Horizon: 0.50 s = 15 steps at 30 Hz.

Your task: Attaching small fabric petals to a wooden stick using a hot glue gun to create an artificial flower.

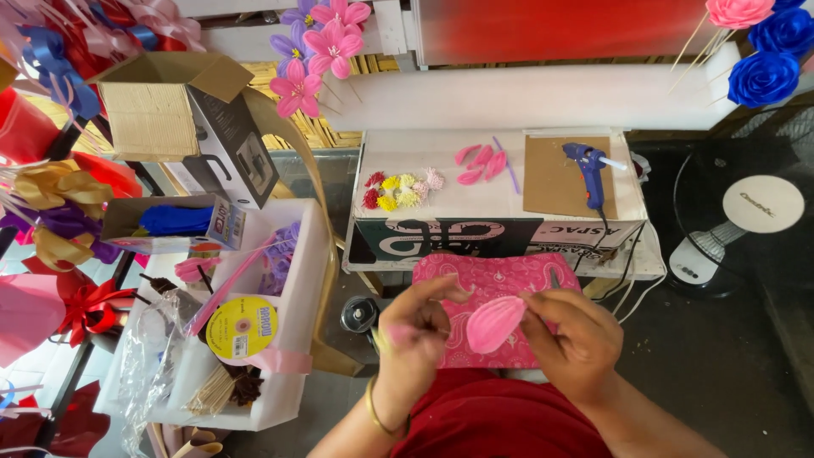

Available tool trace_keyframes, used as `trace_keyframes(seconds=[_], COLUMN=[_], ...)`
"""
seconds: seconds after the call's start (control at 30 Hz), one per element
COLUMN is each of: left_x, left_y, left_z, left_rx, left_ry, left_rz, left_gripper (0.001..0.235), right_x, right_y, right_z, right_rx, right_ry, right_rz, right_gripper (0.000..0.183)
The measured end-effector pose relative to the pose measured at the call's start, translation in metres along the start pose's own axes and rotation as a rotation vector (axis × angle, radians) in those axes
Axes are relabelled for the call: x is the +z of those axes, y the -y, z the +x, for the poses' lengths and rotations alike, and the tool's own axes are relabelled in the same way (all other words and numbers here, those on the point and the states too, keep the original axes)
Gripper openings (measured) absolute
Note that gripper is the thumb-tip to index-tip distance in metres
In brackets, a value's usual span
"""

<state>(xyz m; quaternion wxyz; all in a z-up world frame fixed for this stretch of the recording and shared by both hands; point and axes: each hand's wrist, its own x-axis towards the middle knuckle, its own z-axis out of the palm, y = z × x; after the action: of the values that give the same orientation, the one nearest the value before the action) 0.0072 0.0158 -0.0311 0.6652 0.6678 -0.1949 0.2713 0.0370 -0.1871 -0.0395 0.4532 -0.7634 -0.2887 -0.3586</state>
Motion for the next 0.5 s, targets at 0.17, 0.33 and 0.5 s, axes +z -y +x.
trace_keyframes(seconds=[0.17,0.33,0.5], left_x=[0.002,0.014,0.021], left_y=[0.0,0.005,0.002], left_z=[0.006,-0.001,0.004], left_rx=[-0.658,-0.804,-0.761], left_ry=[0.258,0.284,0.316], left_rz=[-0.358,-0.585,-0.549], left_gripper=[0.029,0.017,0.016], right_x=[-0.004,-0.001,0.003], right_y=[-0.002,-0.013,-0.031], right_z=[0.005,-0.002,-0.013], right_rx=[-0.097,-0.129,-0.114], right_ry=[0.071,0.075,0.061], right_rz=[-0.005,0.03,0.055], right_gripper=[0.019,0.021,0.022])
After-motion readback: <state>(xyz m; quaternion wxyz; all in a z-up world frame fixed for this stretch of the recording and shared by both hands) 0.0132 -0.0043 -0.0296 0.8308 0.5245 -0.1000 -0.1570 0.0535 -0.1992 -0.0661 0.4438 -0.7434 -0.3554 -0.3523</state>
